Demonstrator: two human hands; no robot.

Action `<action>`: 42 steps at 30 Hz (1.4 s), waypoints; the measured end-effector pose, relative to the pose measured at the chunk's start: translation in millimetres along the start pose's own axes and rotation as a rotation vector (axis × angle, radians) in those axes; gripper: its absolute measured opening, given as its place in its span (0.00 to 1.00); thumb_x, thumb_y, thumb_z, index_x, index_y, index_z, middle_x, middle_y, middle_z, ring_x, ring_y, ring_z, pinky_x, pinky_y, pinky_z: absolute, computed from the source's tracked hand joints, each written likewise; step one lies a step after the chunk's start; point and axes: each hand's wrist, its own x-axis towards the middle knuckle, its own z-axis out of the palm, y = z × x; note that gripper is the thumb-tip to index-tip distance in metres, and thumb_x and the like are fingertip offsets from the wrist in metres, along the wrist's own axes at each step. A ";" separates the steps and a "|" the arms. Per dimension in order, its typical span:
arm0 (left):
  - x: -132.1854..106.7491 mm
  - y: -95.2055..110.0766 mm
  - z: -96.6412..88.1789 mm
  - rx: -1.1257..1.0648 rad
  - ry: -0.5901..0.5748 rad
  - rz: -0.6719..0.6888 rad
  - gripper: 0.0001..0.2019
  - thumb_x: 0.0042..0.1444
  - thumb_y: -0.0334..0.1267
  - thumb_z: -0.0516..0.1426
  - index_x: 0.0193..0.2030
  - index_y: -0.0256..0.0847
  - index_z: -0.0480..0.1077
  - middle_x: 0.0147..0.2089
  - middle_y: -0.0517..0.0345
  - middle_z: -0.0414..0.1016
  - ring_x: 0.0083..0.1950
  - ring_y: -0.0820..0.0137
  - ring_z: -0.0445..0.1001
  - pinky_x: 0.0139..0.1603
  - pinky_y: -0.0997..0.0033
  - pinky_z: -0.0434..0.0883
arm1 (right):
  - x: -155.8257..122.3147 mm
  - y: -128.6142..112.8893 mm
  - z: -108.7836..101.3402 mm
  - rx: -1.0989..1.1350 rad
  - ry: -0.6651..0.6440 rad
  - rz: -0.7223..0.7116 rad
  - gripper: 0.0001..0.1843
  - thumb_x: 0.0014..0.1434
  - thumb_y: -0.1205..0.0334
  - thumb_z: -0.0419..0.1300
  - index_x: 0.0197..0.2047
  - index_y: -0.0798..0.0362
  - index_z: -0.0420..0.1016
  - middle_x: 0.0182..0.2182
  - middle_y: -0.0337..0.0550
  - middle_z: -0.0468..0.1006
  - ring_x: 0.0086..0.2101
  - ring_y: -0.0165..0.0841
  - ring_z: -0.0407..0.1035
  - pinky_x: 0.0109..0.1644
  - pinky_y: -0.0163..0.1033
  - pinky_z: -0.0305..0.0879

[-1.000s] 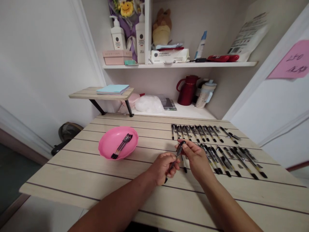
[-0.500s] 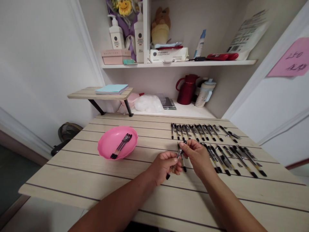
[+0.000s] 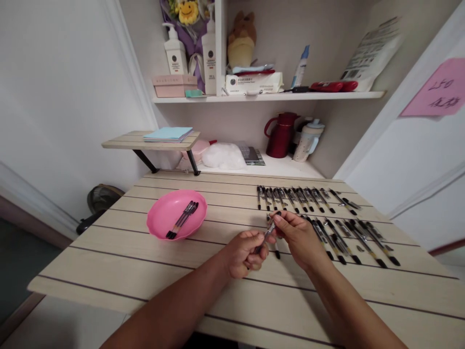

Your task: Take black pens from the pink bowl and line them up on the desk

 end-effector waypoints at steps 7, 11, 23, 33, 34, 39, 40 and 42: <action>-0.7 3.3 -1.7 -0.015 -0.065 -0.006 0.12 0.53 0.44 0.54 0.40 0.39 0.66 0.20 0.66 0.61 0.13 0.86 0.44 0.15 0.82 0.39 | -1.8 -5.5 -0.4 0.029 -0.033 -0.048 0.19 0.48 0.51 0.61 0.41 0.54 0.72 0.34 0.46 0.76 0.25 0.29 0.65 0.30 0.36 0.62; -1.6 2.4 -1.4 0.004 -0.063 0.000 0.14 0.53 0.46 0.53 0.42 0.39 0.65 0.20 0.66 0.61 0.12 0.86 0.43 0.14 0.82 0.39 | -4.6 -7.1 5.9 0.075 -0.048 -0.037 0.20 0.49 0.51 0.60 0.43 0.54 0.72 0.34 0.47 0.76 0.25 0.29 0.65 0.29 0.36 0.62; 1.6 -7.3 2.9 0.064 -0.025 0.064 0.14 0.53 0.50 0.52 0.35 0.40 0.63 0.16 0.71 0.54 0.11 0.84 0.42 0.12 0.80 0.39 | -5.6 -0.6 11.7 0.005 0.061 -0.135 0.16 0.50 0.50 0.59 0.37 0.53 0.72 0.22 0.38 0.70 0.18 0.26 0.60 0.22 0.34 0.58; 5.8 -8.2 -1.6 0.150 -0.009 0.071 0.16 0.54 0.49 0.50 0.38 0.37 0.65 0.19 0.66 0.62 0.12 0.82 0.53 0.13 0.79 0.51 | 0.4 -5.2 3.8 0.144 0.070 -0.146 0.16 0.51 0.54 0.60 0.42 0.51 0.73 0.28 0.40 0.70 0.28 0.29 0.64 0.32 0.35 0.63; 6.8 -9.0 -2.0 0.159 -0.003 0.086 0.16 0.53 0.49 0.50 0.38 0.37 0.65 0.19 0.66 0.62 0.13 0.81 0.55 0.14 0.79 0.53 | 0.1 -5.1 3.7 0.143 0.066 -0.141 0.16 0.51 0.53 0.60 0.42 0.51 0.73 0.28 0.40 0.70 0.28 0.29 0.65 0.32 0.36 0.64; 8.6 -10.2 -4.1 0.164 0.023 0.104 0.14 0.52 0.47 0.53 0.36 0.36 0.65 0.20 0.63 0.66 0.15 0.78 0.61 0.16 0.78 0.57 | -0.9 -2.8 3.9 0.129 0.108 -0.181 0.17 0.52 0.52 0.58 0.44 0.51 0.72 0.29 0.41 0.69 0.29 0.30 0.65 0.34 0.36 0.65; 8.2 -9.7 -4.0 0.161 0.022 0.095 0.14 0.52 0.47 0.52 0.36 0.36 0.65 0.20 0.63 0.66 0.14 0.79 0.59 0.15 0.78 0.55 | -1.1 -2.4 4.3 0.129 0.116 -0.191 0.17 0.53 0.53 0.57 0.44 0.50 0.72 0.29 0.41 0.69 0.30 0.29 0.65 0.34 0.36 0.65; 6.9 -8.5 -3.3 0.163 0.026 0.085 0.16 0.53 0.48 0.51 0.40 0.37 0.65 0.20 0.64 0.66 0.11 0.82 0.53 0.13 0.79 0.49 | -1.5 -1.9 5.6 0.128 0.103 -0.190 0.17 0.54 0.53 0.57 0.45 0.50 0.71 0.30 0.41 0.69 0.30 0.29 0.65 0.34 0.35 0.65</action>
